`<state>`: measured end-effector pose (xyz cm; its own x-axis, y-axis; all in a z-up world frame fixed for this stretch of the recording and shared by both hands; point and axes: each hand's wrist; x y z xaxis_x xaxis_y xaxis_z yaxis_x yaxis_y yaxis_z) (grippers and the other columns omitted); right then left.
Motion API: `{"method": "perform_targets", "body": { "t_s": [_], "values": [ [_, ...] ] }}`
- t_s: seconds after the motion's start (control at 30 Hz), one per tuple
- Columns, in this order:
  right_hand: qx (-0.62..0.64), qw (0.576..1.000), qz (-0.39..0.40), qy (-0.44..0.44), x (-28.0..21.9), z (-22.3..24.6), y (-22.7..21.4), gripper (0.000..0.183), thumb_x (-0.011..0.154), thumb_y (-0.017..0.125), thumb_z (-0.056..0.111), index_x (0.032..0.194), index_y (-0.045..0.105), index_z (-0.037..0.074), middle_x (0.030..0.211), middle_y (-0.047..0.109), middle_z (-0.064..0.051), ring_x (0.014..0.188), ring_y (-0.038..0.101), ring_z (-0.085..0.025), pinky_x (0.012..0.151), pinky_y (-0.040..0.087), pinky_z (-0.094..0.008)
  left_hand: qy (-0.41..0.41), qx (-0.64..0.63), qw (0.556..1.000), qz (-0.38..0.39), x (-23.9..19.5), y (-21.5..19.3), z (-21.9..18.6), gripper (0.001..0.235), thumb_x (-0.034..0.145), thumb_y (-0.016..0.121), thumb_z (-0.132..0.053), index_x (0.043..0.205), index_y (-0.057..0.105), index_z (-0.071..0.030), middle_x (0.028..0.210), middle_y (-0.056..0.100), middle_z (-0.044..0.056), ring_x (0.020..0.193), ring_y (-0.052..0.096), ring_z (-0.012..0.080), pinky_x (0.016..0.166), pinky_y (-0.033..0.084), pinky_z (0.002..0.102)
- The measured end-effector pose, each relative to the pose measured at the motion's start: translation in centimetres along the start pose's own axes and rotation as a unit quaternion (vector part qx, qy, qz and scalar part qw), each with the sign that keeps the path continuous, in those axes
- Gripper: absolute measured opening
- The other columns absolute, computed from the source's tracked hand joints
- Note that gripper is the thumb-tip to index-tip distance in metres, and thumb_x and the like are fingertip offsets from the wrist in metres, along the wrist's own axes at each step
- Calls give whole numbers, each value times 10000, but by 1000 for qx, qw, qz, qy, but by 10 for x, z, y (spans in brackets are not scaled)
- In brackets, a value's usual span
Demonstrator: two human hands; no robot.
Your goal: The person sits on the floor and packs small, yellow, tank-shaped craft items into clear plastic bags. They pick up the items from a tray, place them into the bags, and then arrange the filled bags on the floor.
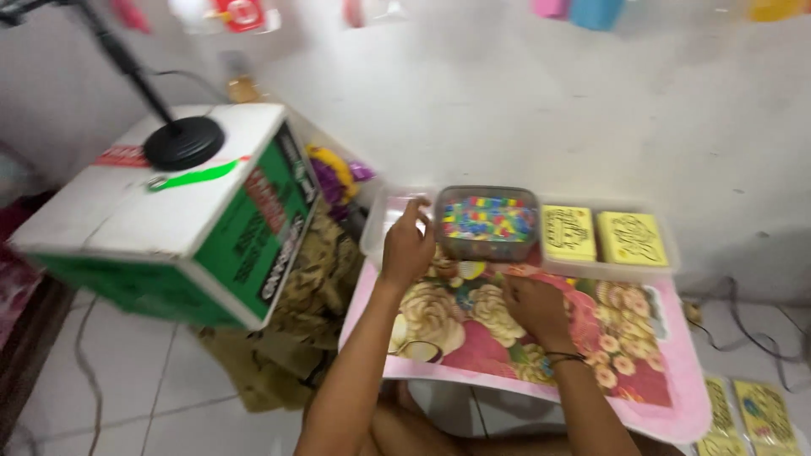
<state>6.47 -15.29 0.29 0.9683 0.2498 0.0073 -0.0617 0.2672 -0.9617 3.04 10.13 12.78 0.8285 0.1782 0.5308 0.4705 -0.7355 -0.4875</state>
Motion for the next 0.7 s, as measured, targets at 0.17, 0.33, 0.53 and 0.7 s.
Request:
{"method": "perform_targets", "body": {
  "t_s": [0.17,0.33,0.53,0.7],
  "values": [
    [-6,1000,3,21,-3,6,-4,330,941,499,483,945,750,269,868,777,-41,939,763,-300,893,604,-463,-106,256,928,250,55,17,134,373,894,586,-326,1234,679,-201,1196,647,65,1135,642,354,905,553,539],
    [-45,997,20,53,7,0,9,378,918,463,571,870,719,296,870,782,6,947,773,-263,894,608,-429,-130,324,853,387,63,41,191,504,874,556,-250,1332,670,-72,1329,616,204,1312,512,489,997,504,619],
    [-19,994,-103,5,-8,11,6,406,961,528,458,748,648,135,655,673,-27,568,594,-252,583,458,-380,-186,355,813,423,57,28,149,380,881,456,-113,1140,715,-9,1273,673,186,1214,534,444,991,458,540],
    [-43,991,-123,-5,-3,8,7,328,936,543,427,809,719,181,693,716,-25,592,643,-257,579,483,-375,-213,341,808,430,56,37,152,433,889,455,-147,1237,665,5,1359,620,221,1249,508,451,1017,374,618]
  ]
}}
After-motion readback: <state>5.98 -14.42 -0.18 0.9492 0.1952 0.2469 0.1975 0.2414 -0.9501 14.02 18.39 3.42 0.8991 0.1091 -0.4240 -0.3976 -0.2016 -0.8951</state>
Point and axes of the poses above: each hand's wrist, its own x-axis towards the middle knuckle, its own y-axis out of the palm, z = x × y
